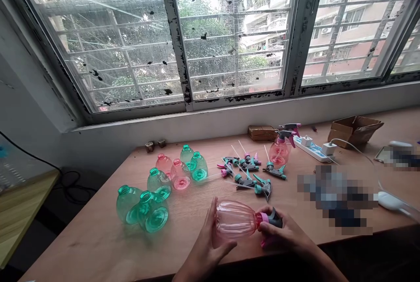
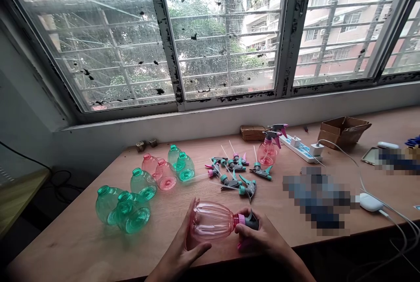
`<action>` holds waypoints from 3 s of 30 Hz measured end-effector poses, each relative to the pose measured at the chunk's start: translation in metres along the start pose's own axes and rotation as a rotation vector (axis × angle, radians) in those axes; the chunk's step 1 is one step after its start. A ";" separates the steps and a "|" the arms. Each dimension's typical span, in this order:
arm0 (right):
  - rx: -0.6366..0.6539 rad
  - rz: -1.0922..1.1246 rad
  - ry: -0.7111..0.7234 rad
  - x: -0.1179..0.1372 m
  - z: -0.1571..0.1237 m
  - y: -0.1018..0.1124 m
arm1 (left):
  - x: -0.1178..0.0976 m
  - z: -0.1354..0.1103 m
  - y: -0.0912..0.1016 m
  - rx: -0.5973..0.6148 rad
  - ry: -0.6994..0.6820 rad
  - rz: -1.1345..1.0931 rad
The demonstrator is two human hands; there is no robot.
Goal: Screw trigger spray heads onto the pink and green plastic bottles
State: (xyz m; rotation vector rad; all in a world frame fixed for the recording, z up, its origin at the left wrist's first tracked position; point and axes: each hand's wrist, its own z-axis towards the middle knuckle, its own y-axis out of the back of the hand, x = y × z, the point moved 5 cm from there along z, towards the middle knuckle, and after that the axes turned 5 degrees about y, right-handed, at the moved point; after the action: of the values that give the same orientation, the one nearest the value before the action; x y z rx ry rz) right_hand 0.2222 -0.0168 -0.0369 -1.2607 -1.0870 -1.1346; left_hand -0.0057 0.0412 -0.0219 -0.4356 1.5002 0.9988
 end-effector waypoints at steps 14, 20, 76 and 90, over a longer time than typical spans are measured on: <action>0.014 -0.005 0.020 -0.002 0.000 -0.001 | 0.008 0.001 -0.001 0.010 0.008 -0.032; 0.029 -0.008 0.017 -0.003 0.000 -0.002 | 0.003 0.000 0.000 0.004 0.062 -0.050; 0.033 0.034 0.030 -0.003 0.003 0.002 | 0.003 0.003 -0.001 -0.038 0.035 0.002; 0.002 -0.026 0.044 -0.001 0.002 0.004 | 0.010 0.003 -0.001 -0.003 0.039 -0.010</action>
State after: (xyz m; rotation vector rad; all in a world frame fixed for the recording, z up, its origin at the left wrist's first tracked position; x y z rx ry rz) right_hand 0.2261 -0.0148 -0.0387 -1.2177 -1.0742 -1.1753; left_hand -0.0051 0.0460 -0.0312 -0.4669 1.5302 0.9904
